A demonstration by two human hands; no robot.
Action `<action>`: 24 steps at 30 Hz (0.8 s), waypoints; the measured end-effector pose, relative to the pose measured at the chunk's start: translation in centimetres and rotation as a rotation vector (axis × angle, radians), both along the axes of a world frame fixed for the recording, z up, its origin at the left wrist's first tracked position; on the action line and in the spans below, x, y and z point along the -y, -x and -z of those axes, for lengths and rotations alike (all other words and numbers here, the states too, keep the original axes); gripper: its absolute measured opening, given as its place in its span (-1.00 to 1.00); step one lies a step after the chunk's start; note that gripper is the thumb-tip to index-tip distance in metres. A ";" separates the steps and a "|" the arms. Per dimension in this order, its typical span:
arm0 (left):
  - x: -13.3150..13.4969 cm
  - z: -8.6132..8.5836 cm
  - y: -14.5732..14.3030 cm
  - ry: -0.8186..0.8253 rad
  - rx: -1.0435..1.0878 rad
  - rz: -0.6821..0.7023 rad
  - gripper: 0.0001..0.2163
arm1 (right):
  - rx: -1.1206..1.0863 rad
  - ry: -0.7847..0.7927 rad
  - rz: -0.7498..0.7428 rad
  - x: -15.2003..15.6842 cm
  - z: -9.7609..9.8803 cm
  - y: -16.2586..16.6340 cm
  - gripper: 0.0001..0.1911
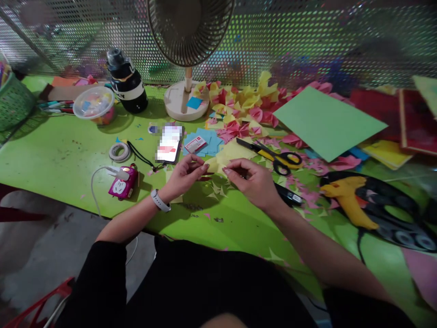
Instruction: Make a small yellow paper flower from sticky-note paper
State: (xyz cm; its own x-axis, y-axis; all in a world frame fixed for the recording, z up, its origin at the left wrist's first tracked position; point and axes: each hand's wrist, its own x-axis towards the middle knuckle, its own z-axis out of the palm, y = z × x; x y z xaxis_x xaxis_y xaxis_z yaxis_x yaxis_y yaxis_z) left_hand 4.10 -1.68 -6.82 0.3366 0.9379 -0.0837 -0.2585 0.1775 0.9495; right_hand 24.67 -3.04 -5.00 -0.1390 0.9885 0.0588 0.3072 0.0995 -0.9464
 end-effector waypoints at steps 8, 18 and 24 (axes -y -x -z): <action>0.1 0.3 0.0 0.095 0.004 0.107 -0.62 | 0.086 -0.045 -0.029 0.0 0.3 0.0 -0.85; 0.1 0.5 0.3 0.081 -0.057 0.128 -0.68 | 0.131 -0.048 -0.022 0.1 -0.1 0.1 -0.84; 0.0 0.5 0.3 0.080 -0.066 0.158 -0.67 | 0.119 0.016 -0.031 0.0 -0.1 0.1 -0.82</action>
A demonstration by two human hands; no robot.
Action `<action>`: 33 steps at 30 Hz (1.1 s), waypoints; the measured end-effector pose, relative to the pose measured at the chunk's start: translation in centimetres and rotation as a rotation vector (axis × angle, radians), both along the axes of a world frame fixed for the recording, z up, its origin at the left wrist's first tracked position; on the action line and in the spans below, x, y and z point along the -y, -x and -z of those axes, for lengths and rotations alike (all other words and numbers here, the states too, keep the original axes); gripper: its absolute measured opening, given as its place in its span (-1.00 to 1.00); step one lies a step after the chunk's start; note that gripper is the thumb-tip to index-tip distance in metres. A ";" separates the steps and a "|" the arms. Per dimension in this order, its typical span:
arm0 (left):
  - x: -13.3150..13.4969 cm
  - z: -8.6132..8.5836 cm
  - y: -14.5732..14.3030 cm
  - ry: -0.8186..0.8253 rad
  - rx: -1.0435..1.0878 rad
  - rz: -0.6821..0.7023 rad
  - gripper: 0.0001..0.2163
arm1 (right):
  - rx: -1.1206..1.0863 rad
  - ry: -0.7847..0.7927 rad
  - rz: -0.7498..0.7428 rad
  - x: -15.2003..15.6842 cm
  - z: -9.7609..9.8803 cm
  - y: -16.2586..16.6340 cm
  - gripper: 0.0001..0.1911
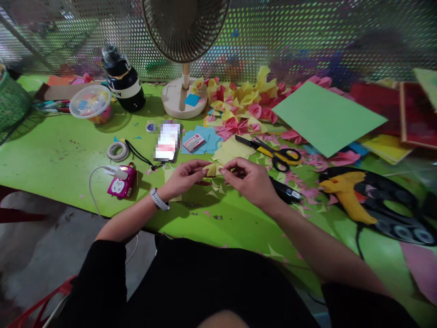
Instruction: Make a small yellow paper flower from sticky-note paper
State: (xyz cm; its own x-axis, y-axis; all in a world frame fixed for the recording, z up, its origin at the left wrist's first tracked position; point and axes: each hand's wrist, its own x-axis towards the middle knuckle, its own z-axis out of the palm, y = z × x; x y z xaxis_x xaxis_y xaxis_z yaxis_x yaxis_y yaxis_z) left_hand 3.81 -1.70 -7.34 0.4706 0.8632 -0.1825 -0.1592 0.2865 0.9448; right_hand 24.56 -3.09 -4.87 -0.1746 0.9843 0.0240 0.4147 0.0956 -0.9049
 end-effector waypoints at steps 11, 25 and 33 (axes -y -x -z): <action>0.1 -0.4 -0.1 0.052 0.005 -0.001 -0.54 | 0.042 0.006 -0.022 0.2 0.0 0.2 -0.86; 0.0 -0.7 -0.1 0.149 0.010 -0.055 -0.59 | -0.226 0.142 -0.013 -0.2 1.0 0.0 -0.61; 0.0 -0.7 -0.2 0.149 0.023 -0.052 -0.59 | -0.209 0.146 -0.040 -0.1 0.4 0.2 -0.63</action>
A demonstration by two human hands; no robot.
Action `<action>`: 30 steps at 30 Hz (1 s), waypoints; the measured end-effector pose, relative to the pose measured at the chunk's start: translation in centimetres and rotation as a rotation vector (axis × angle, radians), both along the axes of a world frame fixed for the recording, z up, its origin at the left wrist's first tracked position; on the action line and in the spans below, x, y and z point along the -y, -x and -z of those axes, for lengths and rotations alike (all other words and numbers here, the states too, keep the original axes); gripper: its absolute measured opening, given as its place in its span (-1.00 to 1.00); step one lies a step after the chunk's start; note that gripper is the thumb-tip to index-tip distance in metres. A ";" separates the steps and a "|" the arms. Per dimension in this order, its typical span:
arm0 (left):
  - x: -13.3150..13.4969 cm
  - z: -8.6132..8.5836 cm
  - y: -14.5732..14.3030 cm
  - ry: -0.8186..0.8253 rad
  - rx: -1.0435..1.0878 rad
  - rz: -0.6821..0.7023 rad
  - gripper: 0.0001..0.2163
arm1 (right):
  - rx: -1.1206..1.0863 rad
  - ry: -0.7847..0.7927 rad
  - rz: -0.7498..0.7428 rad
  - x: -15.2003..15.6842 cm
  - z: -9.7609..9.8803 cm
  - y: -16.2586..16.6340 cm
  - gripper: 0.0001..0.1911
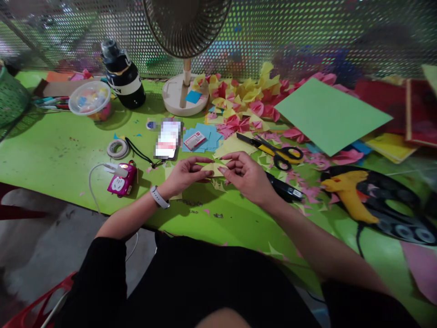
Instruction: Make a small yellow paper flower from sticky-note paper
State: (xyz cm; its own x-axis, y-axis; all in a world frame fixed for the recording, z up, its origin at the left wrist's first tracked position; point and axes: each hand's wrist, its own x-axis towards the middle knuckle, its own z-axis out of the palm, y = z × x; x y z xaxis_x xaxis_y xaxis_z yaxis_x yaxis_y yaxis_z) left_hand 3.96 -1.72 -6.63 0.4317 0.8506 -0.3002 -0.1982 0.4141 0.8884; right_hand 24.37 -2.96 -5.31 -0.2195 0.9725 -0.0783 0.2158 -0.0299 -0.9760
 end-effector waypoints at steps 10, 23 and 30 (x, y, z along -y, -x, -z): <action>-0.2 0.4 0.1 0.020 -0.029 -0.003 -0.66 | -0.020 -0.003 0.004 0.0 0.2 0.0 -0.65; -0.6 -0.2 0.5 0.010 -0.138 0.057 -0.72 | 0.047 -0.053 0.004 -0.2 0.7 -0.3 -0.67; -0.7 -0.6 0.6 0.012 -0.109 0.087 -0.70 | 0.049 -0.079 -0.003 -0.3 0.8 -0.7 -0.67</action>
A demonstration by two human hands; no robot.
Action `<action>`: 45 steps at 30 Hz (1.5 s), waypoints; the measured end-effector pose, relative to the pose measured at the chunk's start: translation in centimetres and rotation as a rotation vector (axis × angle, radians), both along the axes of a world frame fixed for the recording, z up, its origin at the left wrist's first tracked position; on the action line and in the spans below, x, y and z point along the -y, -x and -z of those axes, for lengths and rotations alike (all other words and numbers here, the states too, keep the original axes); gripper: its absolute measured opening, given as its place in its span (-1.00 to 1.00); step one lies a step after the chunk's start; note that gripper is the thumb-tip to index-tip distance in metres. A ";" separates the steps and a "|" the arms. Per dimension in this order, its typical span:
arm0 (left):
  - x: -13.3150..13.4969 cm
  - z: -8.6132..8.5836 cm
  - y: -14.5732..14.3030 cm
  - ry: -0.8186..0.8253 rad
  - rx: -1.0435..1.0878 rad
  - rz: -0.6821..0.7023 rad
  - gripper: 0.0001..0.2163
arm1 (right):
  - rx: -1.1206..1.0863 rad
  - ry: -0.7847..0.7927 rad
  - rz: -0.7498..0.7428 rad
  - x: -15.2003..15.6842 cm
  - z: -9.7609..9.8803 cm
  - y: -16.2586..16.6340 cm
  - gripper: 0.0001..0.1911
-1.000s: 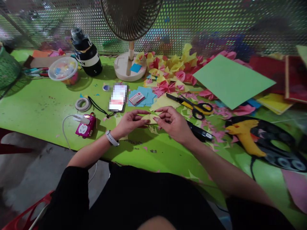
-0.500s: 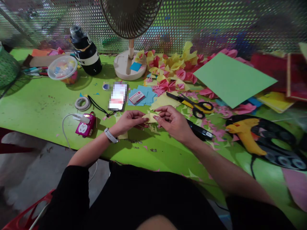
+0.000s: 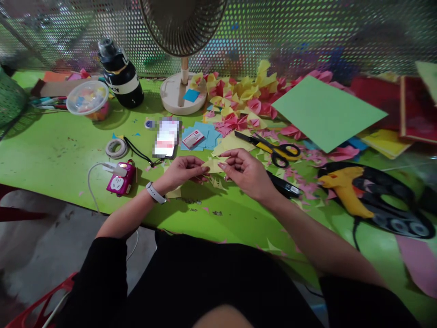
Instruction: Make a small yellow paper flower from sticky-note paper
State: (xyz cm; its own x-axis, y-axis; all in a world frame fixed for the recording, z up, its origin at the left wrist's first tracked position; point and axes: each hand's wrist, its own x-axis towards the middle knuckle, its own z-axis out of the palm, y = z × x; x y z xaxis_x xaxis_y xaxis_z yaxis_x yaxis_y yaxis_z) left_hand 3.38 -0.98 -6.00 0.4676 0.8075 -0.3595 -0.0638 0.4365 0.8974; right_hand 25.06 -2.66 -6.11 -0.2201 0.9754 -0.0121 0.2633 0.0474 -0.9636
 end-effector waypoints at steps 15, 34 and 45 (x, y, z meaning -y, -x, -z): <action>-2.4 -1.0 -0.3 0.033 -0.128 -0.047 -0.89 | 0.298 -0.172 0.117 1.1 -2.6 -7.2 -0.69; -6.6 1.8 -8.6 0.153 -0.235 0.422 -0.91 | 0.458 -0.370 0.220 -0.7 -0.8 -7.3 -0.74; -7.1 1.8 -9.5 0.132 -0.237 0.412 -0.81 | 0.784 -0.307 0.117 -5.2 1.6 -4.7 -0.39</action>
State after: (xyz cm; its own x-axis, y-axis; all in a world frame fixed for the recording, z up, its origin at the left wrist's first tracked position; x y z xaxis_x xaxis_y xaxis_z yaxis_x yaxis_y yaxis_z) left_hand 12.87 6.14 -7.81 0.6312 0.5130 -0.5818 0.3375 0.4938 0.8014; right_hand 29.81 2.58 -7.69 -0.1558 0.9763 0.1500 0.8692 0.2076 -0.4488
